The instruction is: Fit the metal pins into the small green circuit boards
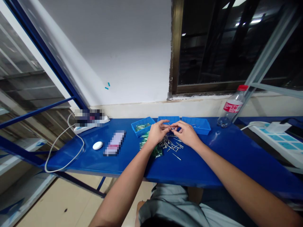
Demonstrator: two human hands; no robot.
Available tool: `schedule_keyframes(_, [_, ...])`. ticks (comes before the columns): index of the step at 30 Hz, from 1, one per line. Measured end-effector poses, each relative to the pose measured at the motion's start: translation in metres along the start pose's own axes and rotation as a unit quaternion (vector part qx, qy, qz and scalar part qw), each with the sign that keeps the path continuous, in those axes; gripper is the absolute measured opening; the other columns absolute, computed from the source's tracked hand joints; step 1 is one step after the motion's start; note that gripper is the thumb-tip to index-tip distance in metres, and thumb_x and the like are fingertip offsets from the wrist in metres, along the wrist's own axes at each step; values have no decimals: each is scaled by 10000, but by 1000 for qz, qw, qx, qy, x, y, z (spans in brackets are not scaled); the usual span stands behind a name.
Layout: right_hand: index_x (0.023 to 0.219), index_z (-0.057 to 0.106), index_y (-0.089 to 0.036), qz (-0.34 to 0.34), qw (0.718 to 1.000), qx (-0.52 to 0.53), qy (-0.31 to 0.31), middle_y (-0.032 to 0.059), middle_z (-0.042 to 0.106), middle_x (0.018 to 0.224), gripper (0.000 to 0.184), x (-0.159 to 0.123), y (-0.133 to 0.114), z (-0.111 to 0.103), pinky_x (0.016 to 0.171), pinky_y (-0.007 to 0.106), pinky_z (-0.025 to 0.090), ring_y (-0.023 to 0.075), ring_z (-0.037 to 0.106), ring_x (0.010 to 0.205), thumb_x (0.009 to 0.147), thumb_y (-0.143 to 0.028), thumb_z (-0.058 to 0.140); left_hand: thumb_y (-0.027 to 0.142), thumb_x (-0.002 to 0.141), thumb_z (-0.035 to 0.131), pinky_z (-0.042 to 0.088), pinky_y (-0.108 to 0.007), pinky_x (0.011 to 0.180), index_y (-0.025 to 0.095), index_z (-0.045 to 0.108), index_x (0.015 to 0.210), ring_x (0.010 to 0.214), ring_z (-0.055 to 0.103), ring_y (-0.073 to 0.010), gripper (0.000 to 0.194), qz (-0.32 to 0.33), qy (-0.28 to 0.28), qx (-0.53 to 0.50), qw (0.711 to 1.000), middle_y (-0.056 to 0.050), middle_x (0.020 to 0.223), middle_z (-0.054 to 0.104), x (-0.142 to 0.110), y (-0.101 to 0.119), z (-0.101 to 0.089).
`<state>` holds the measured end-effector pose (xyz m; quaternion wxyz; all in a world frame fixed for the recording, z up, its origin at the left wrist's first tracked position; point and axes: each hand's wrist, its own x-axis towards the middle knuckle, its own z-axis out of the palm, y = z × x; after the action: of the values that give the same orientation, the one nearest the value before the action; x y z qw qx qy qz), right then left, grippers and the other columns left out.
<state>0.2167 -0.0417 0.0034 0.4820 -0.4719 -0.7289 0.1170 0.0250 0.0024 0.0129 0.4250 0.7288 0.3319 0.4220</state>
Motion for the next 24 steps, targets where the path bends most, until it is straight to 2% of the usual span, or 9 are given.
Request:
schedule_keyframes(3, [1062, 767, -231, 20, 1000, 13, -7, 68, 747, 985, 195, 0, 0, 1, 643, 309, 572, 203, 705, 814, 919, -292, 648, 192, 877, 762, 643, -424, 934, 183, 652, 1335, 986, 796, -261, 472, -1, 15, 15, 1000, -98, 1016, 822, -1, -2, -2])
schedule_keyframes(8, [1031, 775, -240, 41, 999, 11, 2, 58, 791, 962, 169, 0, -1, -1, 680, 335, 581, 219, 735, 824, 909, -296, 672, 260, 875, 790, 643, -421, 924, 171, 666, 1309, 973, 797, -262, 460, -9, 20, -2, 1000, -113, 1029, 822, -1, 1, -2])
schedule_keyframes(14, [984, 773, -248, 37, 999, -8, 3, 24, 796, 874, 113, 0, 0, -2, 742, 357, 574, 200, 723, 734, 908, -262, 691, 250, 847, 822, 643, -432, 917, 173, 698, 1236, 975, 799, -277, 415, -26, 21, 10, 999, -111, 1004, 826, 0, 5, -2])
schedule_keyframes(18, [1013, 781, -240, 9, 1000, 0, 5, 60, 771, 1016, 149, 0, 2, 1, 672, 327, 569, 199, 714, 785, 897, -280, 698, 217, 858, 798, 642, -418, 919, 176, 681, 1256, 954, 801, -261, 416, -11, 43, 22, 999, -100, 998, 827, -1, 7, -2])
schedule_keyframes(20, [1023, 782, -239, 23, 1000, 16, 1, 70, 766, 1042, 164, 0, 2, 2, 655, 320, 571, 203, 720, 811, 908, -301, 684, 196, 860, 788, 644, -409, 913, 179, 673, 1273, 946, 801, -251, 429, 2, 50, 23, 998, -91, 990, 826, -1, 7, -1])
schedule_keyframes(24, [1037, 763, -243, 80, 995, 60, 4, 51, 797, 964, 167, -2, -1, 2, 722, 339, 593, 217, 752, 858, 934, -325, 661, 183, 879, 757, 636, -414, 942, 202, 676, 1298, 982, 795, -245, 428, 23, 45, 38, 998, -68, 990, 825, -2, 7, -2])
